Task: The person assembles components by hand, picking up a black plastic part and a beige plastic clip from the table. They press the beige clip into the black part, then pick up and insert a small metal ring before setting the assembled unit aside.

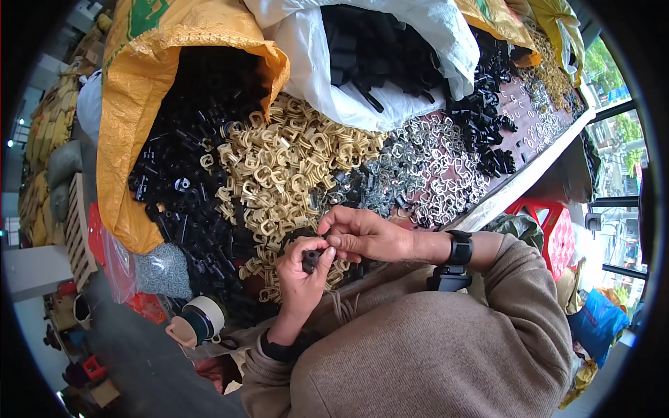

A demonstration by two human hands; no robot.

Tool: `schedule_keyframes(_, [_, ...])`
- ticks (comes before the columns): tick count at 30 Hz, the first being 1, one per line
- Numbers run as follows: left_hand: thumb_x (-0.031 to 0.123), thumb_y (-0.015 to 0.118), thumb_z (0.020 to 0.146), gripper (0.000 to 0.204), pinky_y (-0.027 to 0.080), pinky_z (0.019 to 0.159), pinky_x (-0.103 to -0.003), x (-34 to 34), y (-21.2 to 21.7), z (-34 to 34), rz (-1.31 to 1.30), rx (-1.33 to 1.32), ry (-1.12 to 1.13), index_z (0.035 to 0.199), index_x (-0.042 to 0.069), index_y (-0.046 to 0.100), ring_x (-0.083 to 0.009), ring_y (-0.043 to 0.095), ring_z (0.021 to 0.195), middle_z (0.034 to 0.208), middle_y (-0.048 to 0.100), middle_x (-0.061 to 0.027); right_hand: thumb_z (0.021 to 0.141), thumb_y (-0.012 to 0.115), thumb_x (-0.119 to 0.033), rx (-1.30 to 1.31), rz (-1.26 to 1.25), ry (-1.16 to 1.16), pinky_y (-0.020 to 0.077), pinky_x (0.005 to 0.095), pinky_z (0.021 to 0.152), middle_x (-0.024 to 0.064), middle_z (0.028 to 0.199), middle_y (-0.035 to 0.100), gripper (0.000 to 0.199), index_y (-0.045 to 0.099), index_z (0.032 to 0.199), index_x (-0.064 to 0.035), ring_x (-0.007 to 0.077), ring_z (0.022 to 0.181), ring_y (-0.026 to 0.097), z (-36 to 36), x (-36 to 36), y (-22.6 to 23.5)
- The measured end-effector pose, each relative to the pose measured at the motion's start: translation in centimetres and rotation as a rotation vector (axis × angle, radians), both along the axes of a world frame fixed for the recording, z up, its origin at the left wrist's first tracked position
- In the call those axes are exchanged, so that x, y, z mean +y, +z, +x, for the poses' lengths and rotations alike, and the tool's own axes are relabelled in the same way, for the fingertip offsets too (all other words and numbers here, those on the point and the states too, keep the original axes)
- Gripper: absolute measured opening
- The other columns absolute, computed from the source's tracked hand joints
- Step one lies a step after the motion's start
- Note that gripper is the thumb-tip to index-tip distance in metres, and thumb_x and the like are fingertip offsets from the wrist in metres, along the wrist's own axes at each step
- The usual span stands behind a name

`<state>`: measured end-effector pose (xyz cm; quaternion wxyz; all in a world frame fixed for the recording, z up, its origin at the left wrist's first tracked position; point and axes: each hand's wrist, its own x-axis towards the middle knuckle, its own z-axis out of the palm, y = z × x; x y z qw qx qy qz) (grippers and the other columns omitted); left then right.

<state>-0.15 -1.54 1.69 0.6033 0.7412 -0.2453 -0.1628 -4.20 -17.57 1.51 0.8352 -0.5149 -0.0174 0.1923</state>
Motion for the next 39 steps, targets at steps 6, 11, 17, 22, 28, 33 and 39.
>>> schedule_keyframes(6, [0.002, 0.057, 0.075, 0.008, 0.037, 0.057, -0.019, 0.3, -0.6, 0.0, -0.038, -0.058, -0.039, 0.081, 0.000, 0.051, -0.0062, 0.045, 0.062, 0.073, 0.051, -0.0024, 0.087, 0.041, -0.015, 0.003, -0.002, 0.018, 0.0370, 0.0165, 0.050, 0.0002, 0.070, 0.045, 0.017, 0.039, 0.100, -0.0033, 0.0044, 0.055, 0.042, 0.0, 0.1, 0.1])
schedule_keyframes(11, [0.004, 0.060, 0.072, 0.010, 0.040, 0.057, -0.023, 0.2, -0.6, -0.1, -0.051, 0.002, 0.027, 0.076, 0.000, 0.052, -0.0117, 0.051, 0.060, 0.069, 0.054, -0.0045, 0.087, 0.042, -0.016, 0.000, 0.007, 0.010, 0.0378, 0.0166, 0.051, 0.0002, 0.071, 0.046, 0.018, 0.040, 0.099, -0.0030, 0.0044, 0.058, 0.044, 0.0, 0.2, 0.2])
schedule_keyframes(17, [0.005, 0.056, 0.076, 0.007, 0.038, 0.055, -0.020, 0.1, -0.8, -0.2, -0.069, 0.053, 0.049, 0.076, 0.000, 0.052, -0.0071, 0.046, 0.060, 0.070, 0.051, -0.0017, 0.086, 0.045, -0.017, -0.068, -0.075, -0.050, 0.0385, 0.0171, 0.052, 0.0004, 0.072, 0.047, 0.017, 0.042, 0.095, -0.0022, 0.0049, 0.060, 0.046, -0.3, 0.1, 0.4])
schedule_keyframes(22, [0.005, 0.055, 0.078, 0.006, 0.037, 0.054, -0.018, 0.3, -1.1, -0.2, -0.073, 0.098, 0.055, 0.076, 0.000, 0.053, -0.0052, 0.046, 0.058, 0.068, 0.050, -0.0003, 0.086, 0.046, -0.017, -0.065, -0.259, 0.046, 0.0382, 0.0184, 0.051, -0.0005, 0.069, 0.048, 0.015, 0.045, 0.090, -0.0023, 0.0052, 0.057, 0.045, -0.4, -0.4, 0.5])
schedule_keyframes(28, [0.009, 0.053, 0.079, 0.010, 0.038, 0.052, -0.019, 0.4, -1.2, 0.0, -0.111, 0.251, -0.031, 0.085, 0.000, 0.050, -0.0063, 0.046, 0.057, 0.068, 0.051, -0.0010, 0.083, 0.049, -0.015, -0.300, -0.586, -0.059, 0.0391, 0.0246, 0.049, 0.0040, 0.065, 0.049, 0.014, 0.049, 0.082, -0.0013, 0.0118, 0.054, 0.050, -0.4, -0.5, 0.9])
schedule_keyframes(33, [0.015, 0.045, 0.084, 0.023, 0.038, 0.050, -0.021, 0.8, -1.3, 0.5, -0.421, 0.832, -0.194, 0.103, 0.002, 0.042, -0.0083, 0.048, 0.064, 0.081, 0.050, -0.0035, 0.078, 0.053, -0.012, -0.568, -0.721, -0.134, 0.0409, 0.0301, 0.050, 0.0088, 0.065, 0.049, 0.011, 0.051, 0.079, -0.0008, 0.0222, 0.055, 0.053, -0.3, -0.6, 1.0])
schedule_keyframes(39, [0.018, 0.040, 0.087, 0.033, 0.037, 0.052, -0.021, 0.8, -0.9, 0.4, -0.460, 1.036, -0.241, 0.116, 0.003, 0.035, -0.0099, 0.048, 0.073, 0.094, 0.048, -0.0046, 0.072, 0.057, -0.009, -0.717, -0.873, -0.151, 0.0415, 0.0330, 0.054, 0.0087, 0.067, 0.049, 0.010, 0.053, 0.079, -0.0019, 0.0257, 0.060, 0.051, -0.4, -0.6, 1.0])
